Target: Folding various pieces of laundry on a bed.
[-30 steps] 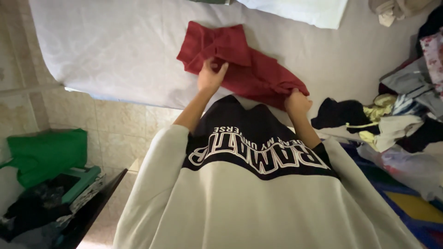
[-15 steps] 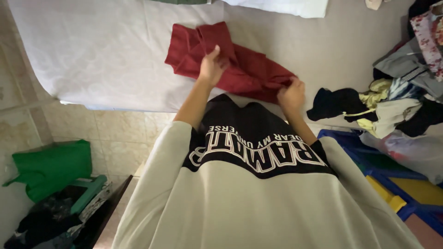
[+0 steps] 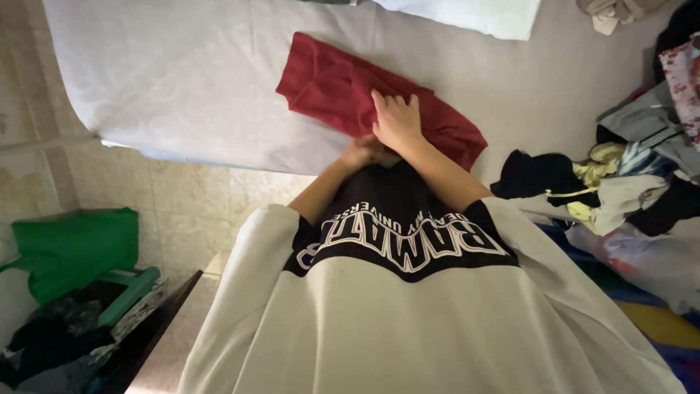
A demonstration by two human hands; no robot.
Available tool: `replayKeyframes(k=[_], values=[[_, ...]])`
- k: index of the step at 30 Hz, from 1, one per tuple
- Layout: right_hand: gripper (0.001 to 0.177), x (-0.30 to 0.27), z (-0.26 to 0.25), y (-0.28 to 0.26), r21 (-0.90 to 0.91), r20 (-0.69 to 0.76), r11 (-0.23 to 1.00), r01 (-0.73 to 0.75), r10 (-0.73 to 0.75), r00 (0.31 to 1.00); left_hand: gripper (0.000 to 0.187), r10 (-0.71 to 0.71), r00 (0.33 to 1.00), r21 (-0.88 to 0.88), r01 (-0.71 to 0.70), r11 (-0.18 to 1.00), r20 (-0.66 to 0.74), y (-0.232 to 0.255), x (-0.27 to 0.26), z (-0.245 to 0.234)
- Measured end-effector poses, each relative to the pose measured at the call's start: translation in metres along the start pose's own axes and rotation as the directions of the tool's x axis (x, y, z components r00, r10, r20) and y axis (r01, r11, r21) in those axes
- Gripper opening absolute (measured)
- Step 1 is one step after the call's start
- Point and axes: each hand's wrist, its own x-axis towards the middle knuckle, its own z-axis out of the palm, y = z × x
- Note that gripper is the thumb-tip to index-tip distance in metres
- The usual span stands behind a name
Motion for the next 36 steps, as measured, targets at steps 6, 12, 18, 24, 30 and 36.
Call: replayKeyframes(k=[6,12,18,24,30,36], values=[[0.075,-0.022,0.023,0.028,-0.192,-0.229,0.953,0.236,-0.277,0.933,0.044,-0.139,0.98,0.496,0.191,0.847,-0.142,0.01,-0.01,-0.013],[0.034,-0.032,0.037,0.047,-0.265,-0.399,0.894,0.362,-0.443,0.803,0.034,0.123,0.868,0.509,0.162,0.845,-0.481,-0.024,0.034,-0.073],[0.016,-0.05,-0.01,0.051,-0.08,-0.472,0.905,0.418,-0.404,0.784,0.046,0.197,0.749,0.202,-0.085,0.976,-0.633,0.045,0.038,-0.076],[0.009,-0.071,0.005,0.085,-0.125,-0.384,0.898,0.422,-0.435,0.814,0.063,-0.109,0.798,-0.089,0.069,0.994,-0.593,0.113,0.03,-0.045],[0.011,-0.085,0.016,0.083,-0.193,-0.479,0.926,0.325,-0.378,0.792,0.067,-0.058,0.771,-0.003,0.073,0.997,-0.634,0.093,0.052,-0.064],[0.018,-0.078,0.075,0.077,0.426,-0.476,0.902,-0.076,0.295,0.828,0.072,-0.019,0.797,0.125,0.119,0.985,-0.603,0.103,0.03,-0.03]])
